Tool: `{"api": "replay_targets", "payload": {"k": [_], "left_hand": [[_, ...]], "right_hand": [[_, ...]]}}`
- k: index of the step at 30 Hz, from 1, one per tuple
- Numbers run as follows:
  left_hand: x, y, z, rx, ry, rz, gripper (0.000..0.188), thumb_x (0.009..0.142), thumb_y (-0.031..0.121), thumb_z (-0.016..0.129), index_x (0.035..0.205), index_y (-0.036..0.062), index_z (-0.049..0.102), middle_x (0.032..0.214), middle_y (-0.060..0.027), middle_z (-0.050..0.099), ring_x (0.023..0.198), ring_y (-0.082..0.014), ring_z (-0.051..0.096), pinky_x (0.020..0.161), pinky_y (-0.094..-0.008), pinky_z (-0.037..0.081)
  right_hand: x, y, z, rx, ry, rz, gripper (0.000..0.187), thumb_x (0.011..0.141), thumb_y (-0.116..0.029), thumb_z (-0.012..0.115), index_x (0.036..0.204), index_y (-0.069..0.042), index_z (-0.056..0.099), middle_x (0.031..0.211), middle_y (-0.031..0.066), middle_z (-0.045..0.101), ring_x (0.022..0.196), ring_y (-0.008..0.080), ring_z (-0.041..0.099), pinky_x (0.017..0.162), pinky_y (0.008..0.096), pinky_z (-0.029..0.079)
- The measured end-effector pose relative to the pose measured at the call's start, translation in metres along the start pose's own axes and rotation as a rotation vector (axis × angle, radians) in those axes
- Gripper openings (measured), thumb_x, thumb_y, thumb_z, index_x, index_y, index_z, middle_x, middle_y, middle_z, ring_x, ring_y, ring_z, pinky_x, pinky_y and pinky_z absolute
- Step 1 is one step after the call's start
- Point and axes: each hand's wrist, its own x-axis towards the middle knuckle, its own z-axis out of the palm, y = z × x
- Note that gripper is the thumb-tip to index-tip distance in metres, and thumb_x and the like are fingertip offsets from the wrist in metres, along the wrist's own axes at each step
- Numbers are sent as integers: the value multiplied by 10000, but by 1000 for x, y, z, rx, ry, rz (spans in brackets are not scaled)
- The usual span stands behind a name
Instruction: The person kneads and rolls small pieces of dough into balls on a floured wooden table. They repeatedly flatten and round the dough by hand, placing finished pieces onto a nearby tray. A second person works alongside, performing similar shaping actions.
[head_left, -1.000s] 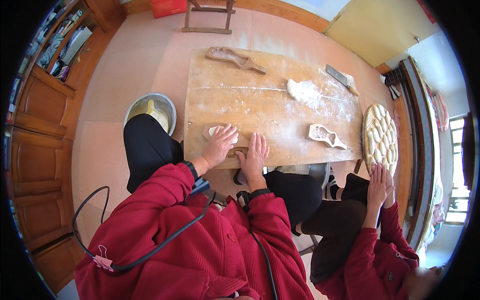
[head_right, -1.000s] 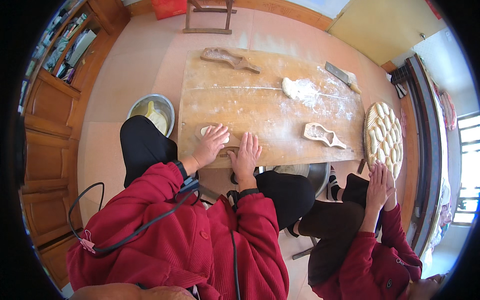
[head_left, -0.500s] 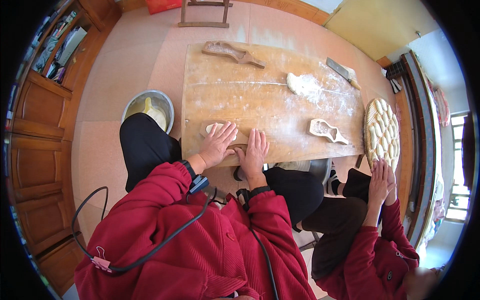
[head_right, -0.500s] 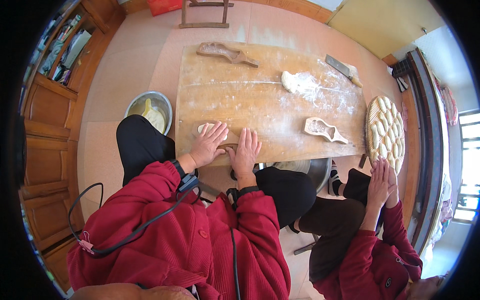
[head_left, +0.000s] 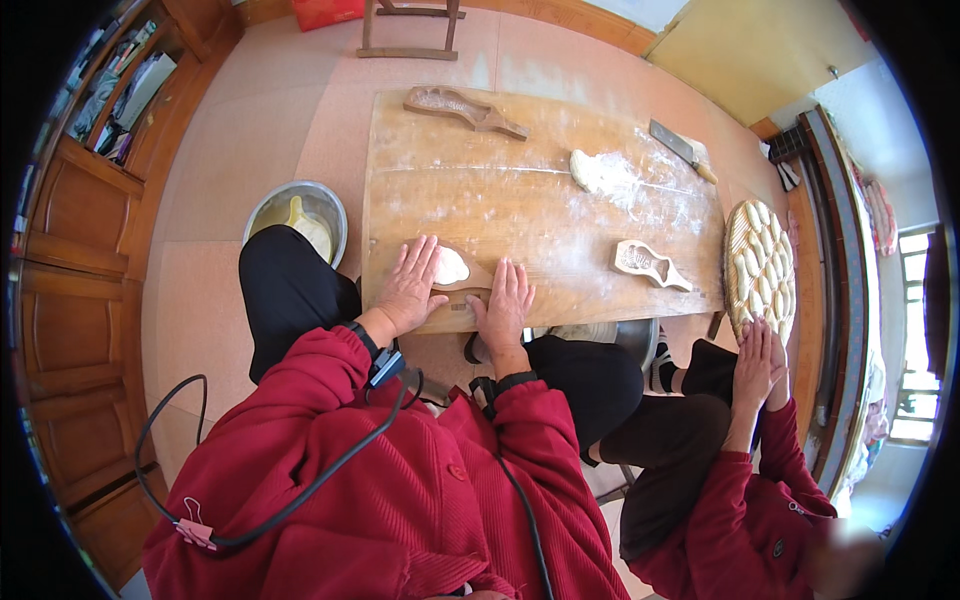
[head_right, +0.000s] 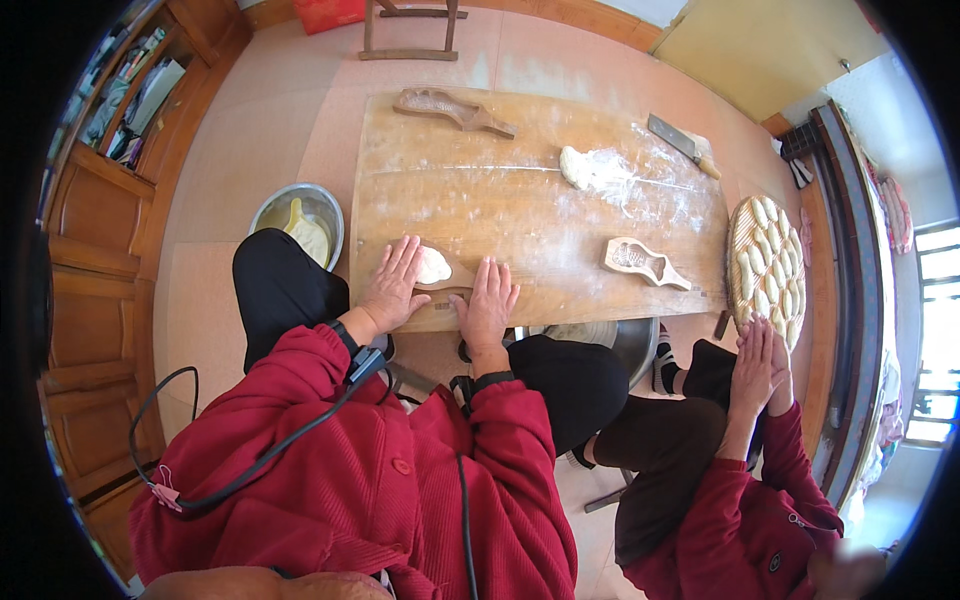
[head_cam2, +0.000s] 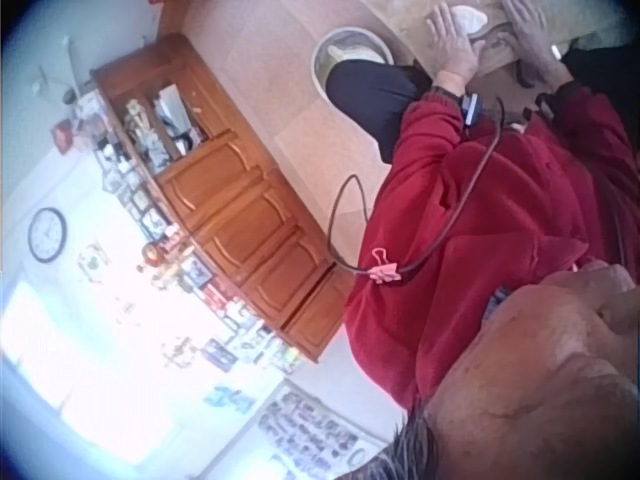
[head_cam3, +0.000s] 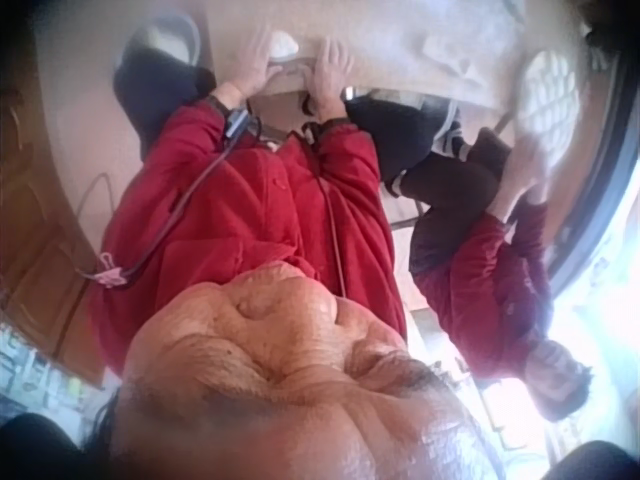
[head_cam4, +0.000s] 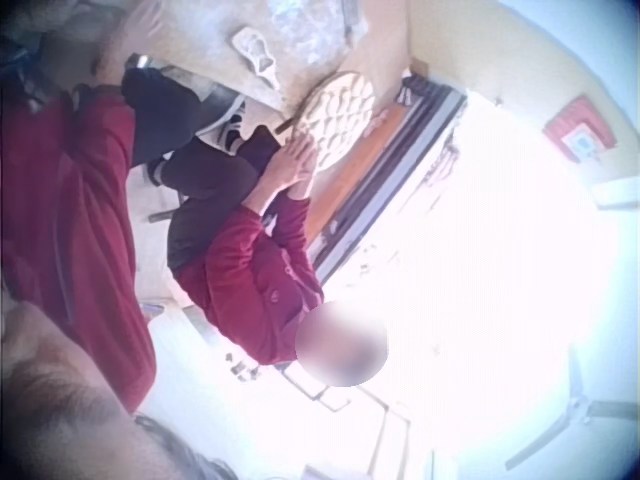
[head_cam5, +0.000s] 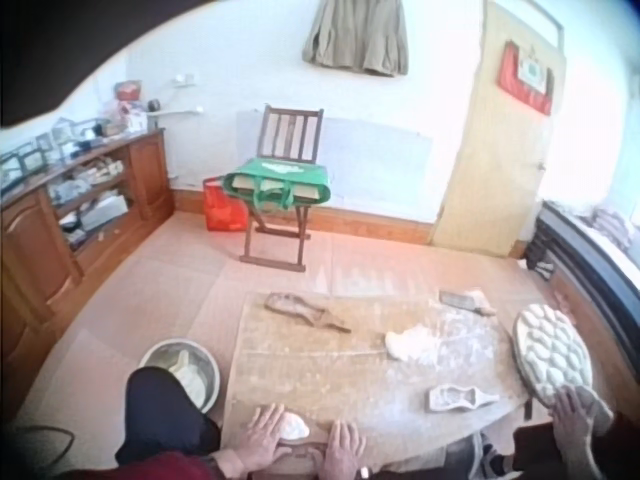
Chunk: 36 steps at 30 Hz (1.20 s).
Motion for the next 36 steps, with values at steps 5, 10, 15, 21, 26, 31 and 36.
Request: {"api": "replay_targets", "payload": {"k": [5, 10, 15, 21, 26, 31, 36], "left_hand": [[-8, -2, -7, -69, 162, -19, 898, 825, 321, 704, 1504, -35, 236, 1589, -215, 194, 1483, -364, 171, 1191, -544, 140], [-17, -12, -12, 108, 18, -105, 869, 846, 333, 679, 1504, -29, 242, 1593, -196, 202, 1486, -344, 174, 1193, -545, 126], [-18, -8, -15, 105, -55, -128, 866, 848, 359, 669, 1505, -18, 248, 1594, -179, 216, 1490, -328, 169, 1201, -519, 125], [-26, 3, -12, 73, -169, 59, 863, 861, 357, 664, 1510, -14, 233, 1596, -166, 213, 1499, -306, 141, 1215, -482, 118], [-31, 11, -11, 7, -75, 131, 880, 828, 291, 699, 1516, 5, 231, 1586, -172, 239, 1492, -314, 173, 1207, -498, 136], [-31, 17, -15, 56, -231, 101, 846, 851, 297, 675, 1513, 2, 241, 1598, -169, 206, 1497, -310, 158, 1202, -505, 138], [-10, 16, -9, -51, 38, 124, 904, 796, 288, 732, 1499, -14, 250, 1581, -220, 205, 1476, -395, 179, 1189, -538, 161]], "right_hand": [[0, 3, 3, 38, -2, 1, 908, 774, -323, 758, 1494, -17, 297, 1496, 167, 383, 1429, 365, 279, 1129, 591, 210], [0, 7, 7, 83, 49, -12, 814, 793, -204, 725, 1479, -25, 325, 1492, 161, 388, 1434, 357, 279, 1134, 577, 214], [1, 9, 10, 113, 64, 4, 659, 802, -104, 689, 1401, -48, 422, 1485, 157, 394, 1434, 355, 285, 1144, 556, 213], [2, 8, 10, 148, 72, 13, 570, 800, -72, 674, 1338, -64, 485, 1481, 155, 402, 1434, 355, 289, 1148, 552, 208], [3, 6, 8, 126, 47, 26, 569, 794, -73, 681, 1335, -50, 509, 1478, 153, 411, 1442, 350, 279, 1152, 553, 208], [4, 10, 12, 132, 67, -7, 548, 783, -69, 686, 1311, -62, 539, 1471, 159, 418, 1435, 350, 292, 1152, 555, 213], [6, 16, 13, 43, 129, -92, 475, 727, -70, 720, 1186, -66, 602, 1385, 147, 498, 1347, 370, 396, 1101, 531, 303]]}}
